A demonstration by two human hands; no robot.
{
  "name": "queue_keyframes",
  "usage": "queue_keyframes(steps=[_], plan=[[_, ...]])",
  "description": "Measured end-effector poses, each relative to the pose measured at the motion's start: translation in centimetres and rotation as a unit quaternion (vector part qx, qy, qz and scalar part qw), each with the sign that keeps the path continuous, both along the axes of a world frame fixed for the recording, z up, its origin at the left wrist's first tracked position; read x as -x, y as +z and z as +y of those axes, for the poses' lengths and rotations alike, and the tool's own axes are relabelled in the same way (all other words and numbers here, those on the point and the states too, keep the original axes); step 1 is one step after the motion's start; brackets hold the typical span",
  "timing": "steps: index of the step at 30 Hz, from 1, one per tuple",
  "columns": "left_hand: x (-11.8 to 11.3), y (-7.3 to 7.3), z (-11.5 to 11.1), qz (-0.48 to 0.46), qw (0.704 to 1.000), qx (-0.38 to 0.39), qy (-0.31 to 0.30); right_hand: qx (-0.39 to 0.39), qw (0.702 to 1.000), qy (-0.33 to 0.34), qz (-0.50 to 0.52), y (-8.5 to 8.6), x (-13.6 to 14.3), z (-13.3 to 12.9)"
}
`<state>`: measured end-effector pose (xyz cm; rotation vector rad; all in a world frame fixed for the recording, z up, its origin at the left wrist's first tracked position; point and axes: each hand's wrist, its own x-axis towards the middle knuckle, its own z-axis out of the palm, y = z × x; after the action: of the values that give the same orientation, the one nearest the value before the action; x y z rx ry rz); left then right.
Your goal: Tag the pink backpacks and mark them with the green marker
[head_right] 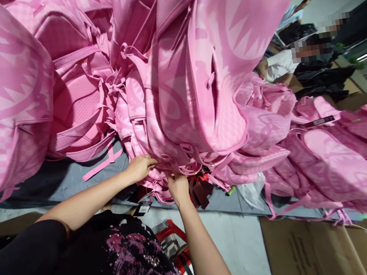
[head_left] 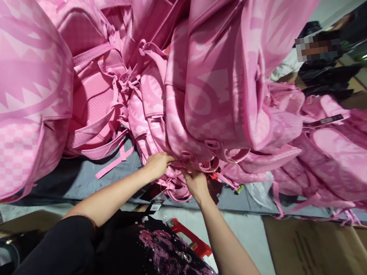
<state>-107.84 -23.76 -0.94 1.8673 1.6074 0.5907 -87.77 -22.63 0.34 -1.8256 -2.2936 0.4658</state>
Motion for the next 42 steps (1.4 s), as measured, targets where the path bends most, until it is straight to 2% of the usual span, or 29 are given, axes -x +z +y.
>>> queue_keyframes(steps=[4, 7, 13, 18, 23, 28, 33, 42], plan=[[0.0, 0.2, 0.3, 0.006, 1.000, -0.001, -0.013, 0.023, 0.994, -0.018, 0.106, -0.8, 0.7, 0.4], [-0.3, 0.4, 0.5, 0.013, 1.000, -0.007, -0.012, 0.028, 0.986, -0.037, 0.160, -0.8, 1.1, 0.5], [-0.6, 0.3, 0.3, 0.020, 1.000, -0.008, 0.005, 0.010, 0.981, -0.074, 0.180, -0.1, 1.4, 0.3], [-0.7, 0.4, 0.4, 0.020, 1.000, -0.003, 0.012, 0.019, 0.978, -0.096, 0.182, -0.5, 1.9, 0.7], [-1.1, 1.1, 0.5, 0.018, 1.000, -0.004, 0.000, 0.011, 0.956, -0.118, 0.268, -1.1, 2.3, 1.3], [-0.5, 1.7, 1.2, 0.014, 1.000, -0.009, -0.018, -0.010, 0.931, -0.151, 0.331, -1.4, 2.1, 1.7], [0.0, 1.6, 1.6, 0.008, 1.000, -0.004, -0.021, -0.014, 0.927, -0.153, 0.343, -1.4, 2.2, 1.8], [-2.7, 0.6, 1.8, -0.038, 0.998, 0.056, 0.016, -0.011, 0.954, -0.121, 0.272, -1.6, 1.7, 1.4]])
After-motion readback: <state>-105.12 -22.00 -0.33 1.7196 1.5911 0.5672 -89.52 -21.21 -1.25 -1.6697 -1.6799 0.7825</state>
